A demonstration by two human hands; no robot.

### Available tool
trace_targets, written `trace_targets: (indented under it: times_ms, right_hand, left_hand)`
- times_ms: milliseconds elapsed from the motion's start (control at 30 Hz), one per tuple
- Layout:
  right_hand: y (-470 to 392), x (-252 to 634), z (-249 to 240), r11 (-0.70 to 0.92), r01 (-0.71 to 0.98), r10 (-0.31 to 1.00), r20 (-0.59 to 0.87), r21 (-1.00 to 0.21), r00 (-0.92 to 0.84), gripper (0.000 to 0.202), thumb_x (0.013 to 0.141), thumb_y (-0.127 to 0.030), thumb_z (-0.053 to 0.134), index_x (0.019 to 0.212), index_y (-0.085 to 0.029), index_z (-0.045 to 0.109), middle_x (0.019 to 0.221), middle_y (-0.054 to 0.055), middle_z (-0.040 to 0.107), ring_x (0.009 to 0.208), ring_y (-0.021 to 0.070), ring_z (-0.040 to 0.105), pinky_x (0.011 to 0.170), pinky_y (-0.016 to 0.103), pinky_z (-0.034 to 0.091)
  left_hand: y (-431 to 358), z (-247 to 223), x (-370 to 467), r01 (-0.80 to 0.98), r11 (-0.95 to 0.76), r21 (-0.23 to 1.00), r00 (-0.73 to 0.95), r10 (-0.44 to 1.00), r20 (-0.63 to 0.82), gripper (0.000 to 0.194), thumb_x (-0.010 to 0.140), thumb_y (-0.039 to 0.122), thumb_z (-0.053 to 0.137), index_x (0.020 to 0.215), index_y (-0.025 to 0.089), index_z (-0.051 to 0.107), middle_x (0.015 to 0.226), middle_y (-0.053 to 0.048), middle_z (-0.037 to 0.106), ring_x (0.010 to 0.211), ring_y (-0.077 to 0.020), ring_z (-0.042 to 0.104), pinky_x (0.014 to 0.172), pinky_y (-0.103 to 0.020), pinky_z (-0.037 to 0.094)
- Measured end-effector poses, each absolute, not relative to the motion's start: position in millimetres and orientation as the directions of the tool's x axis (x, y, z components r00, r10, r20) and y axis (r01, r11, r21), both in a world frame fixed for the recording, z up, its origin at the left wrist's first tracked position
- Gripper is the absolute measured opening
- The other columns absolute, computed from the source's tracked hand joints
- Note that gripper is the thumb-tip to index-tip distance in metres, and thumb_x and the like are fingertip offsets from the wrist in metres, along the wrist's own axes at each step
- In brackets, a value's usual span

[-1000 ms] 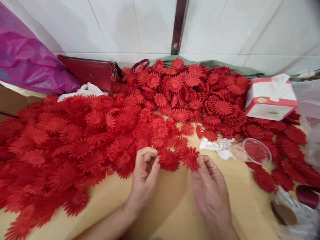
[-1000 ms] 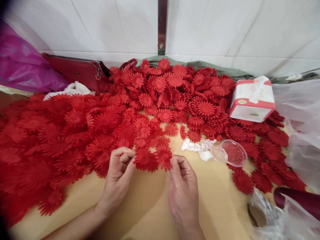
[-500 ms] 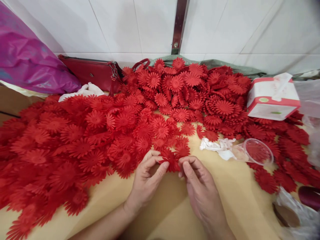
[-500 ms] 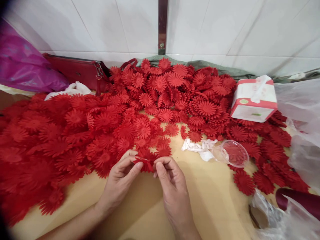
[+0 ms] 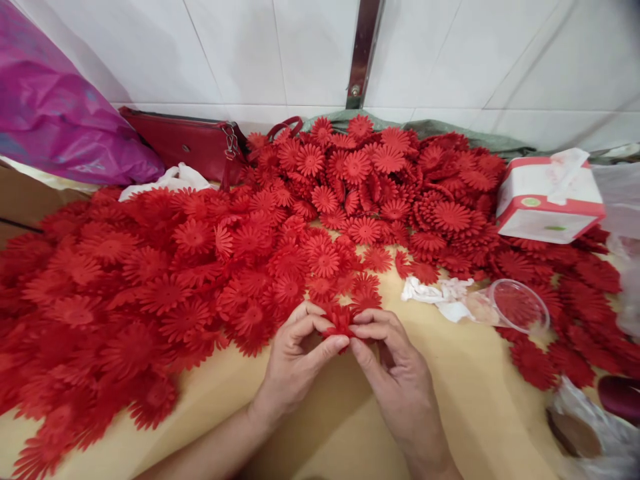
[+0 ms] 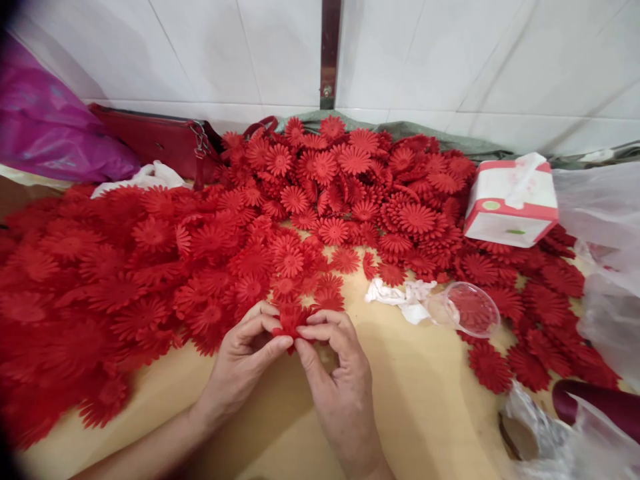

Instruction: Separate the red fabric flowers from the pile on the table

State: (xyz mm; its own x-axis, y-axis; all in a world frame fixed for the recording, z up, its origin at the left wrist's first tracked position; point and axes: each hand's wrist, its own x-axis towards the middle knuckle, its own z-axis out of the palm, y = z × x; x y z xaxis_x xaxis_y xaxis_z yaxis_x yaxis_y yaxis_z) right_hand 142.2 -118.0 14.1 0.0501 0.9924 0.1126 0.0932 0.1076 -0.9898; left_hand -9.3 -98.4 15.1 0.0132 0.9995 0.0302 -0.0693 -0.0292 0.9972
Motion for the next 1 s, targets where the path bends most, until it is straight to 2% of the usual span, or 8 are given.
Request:
trace_targets:
  times_ms: [100,200,333,467,633,733,867,1000]
  right_hand:
    - [-117.0,145.0,10.6,0.034,-0.069,0.995,0.028,-0.997,0.093,0.003,0.094,-0.028,0.068,0.092,-0.028,0.071,0.108,0.001,0.067,0.105,0.0147,0.063,0.088,0.026,0.05]
    - [-113.2,151.9,8.9,-0.023,-0.247,0.955,-0.094,-0.969,0.28,0.007,0.092,-0.034,0.071,0.096,-0.028,0.069,0.104,0.0,0.069,0.098,0.0143,0.065,0.086,0.028,0.049]
    - [-108.5,160.1,11.5,0.023,-0.271,0.894,-0.102,-0.962,0.436,0.018,0.089,-0.034,0.074,0.104,-0.027,0.065,0.104,0.001,0.068,0.094,0.015,0.064,0.091,0.033,0.049]
    - [-108.5,158.9,13.6,-0.007,-0.17,0.888,-0.084,-0.985,0.452,0.028,0.086,-0.03,0.076,0.111,-0.028,0.062,0.104,0.0,0.064,0.091,0.014,0.062,0.085,0.03,0.048]
    - [-110.9,156.0,11.6,-0.04,-0.165,0.876,-0.114,-0.986,0.469,0.033,0.085,-0.032,0.078,0.113,-0.03,0.062,0.106,-0.001,0.062,0.091,0.0124,0.06,0.081,0.026,0.048]
    - [-112.5,155.3,11.0,-0.094,-0.127,0.89,-0.141,-0.987,0.433,0.033,0.084,-0.035,0.078,0.113,-0.029,0.063,0.1,-0.001,0.063,0.085,0.0125,0.061,0.076,0.025,0.05]
    - [-114.4,151.4,13.4,-0.135,-0.086,0.919,-0.157,-0.987,0.36,0.031,0.084,-0.038,0.078,0.111,-0.028,0.065,0.095,0.0,0.068,0.085,0.0139,0.065,0.078,0.026,0.054]
    - [-114.7,147.6,16.3,-0.129,-0.18,0.98,-0.153,-0.975,0.127,0.054,0.085,-0.042,0.076,0.134,-0.032,0.057,0.126,0.007,0.069,0.11,0.0213,0.069,0.089,0.033,0.058]
  left_hand:
    - [-98.4,13.0,-7.9,-0.089,-0.048,0.995,0.008,0.999,0.049,0.027,0.078,0.028,0.085,0.065,0.017,0.063,0.08,0.0,0.057,0.077,-0.0121,0.055,0.071,-0.021,0.046]
    - [-98.9,9.1,-9.0,-0.102,-0.066,0.993,-0.034,0.997,0.063,0.029,0.079,0.028,0.083,0.065,0.017,0.061,0.081,0.0,0.055,0.077,-0.0113,0.054,0.072,-0.02,0.046]
    - [-100.2,3.8,-11.9,0.0,-0.185,0.983,-0.258,0.95,0.179,0.012,0.084,0.019,0.077,0.094,0.023,0.071,0.101,-0.002,0.055,0.101,-0.0147,0.057,0.088,-0.022,0.05]
    - [-102.1,3.0,-10.8,0.181,-0.277,0.944,-0.362,0.873,0.326,0.064,0.082,0.012,0.075,0.139,0.036,0.059,0.135,-0.005,0.04,0.118,-0.0192,0.051,0.1,-0.031,0.053]
    - [-108.8,4.0,-9.9,0.317,-0.377,0.87,-0.33,0.816,0.474,0.077,0.085,0.009,0.062,0.155,0.035,0.043,0.148,-0.008,0.032,0.127,-0.0231,0.045,0.109,-0.039,0.051]
    - [-115.2,6.9,-15.6,0.409,-0.442,0.798,-0.234,0.795,0.56,0.072,0.089,0.008,0.056,0.155,0.031,0.043,0.146,-0.008,0.041,0.127,-0.0221,0.048,0.109,-0.036,0.05]
    - [-122.0,19.4,-20.4,0.483,-0.643,0.594,0.126,0.722,0.68,0.039,0.093,0.013,0.061,0.13,0.022,0.066,0.112,-0.006,0.064,0.11,-0.0154,0.059,0.099,-0.021,0.052]
    - [-123.2,25.7,-12.1,0.3,-0.682,0.667,0.251,0.731,0.635,0.02,0.093,0.009,0.061,0.107,0.02,0.072,0.098,-0.004,0.067,0.087,-0.01,0.067,0.079,-0.014,0.057]
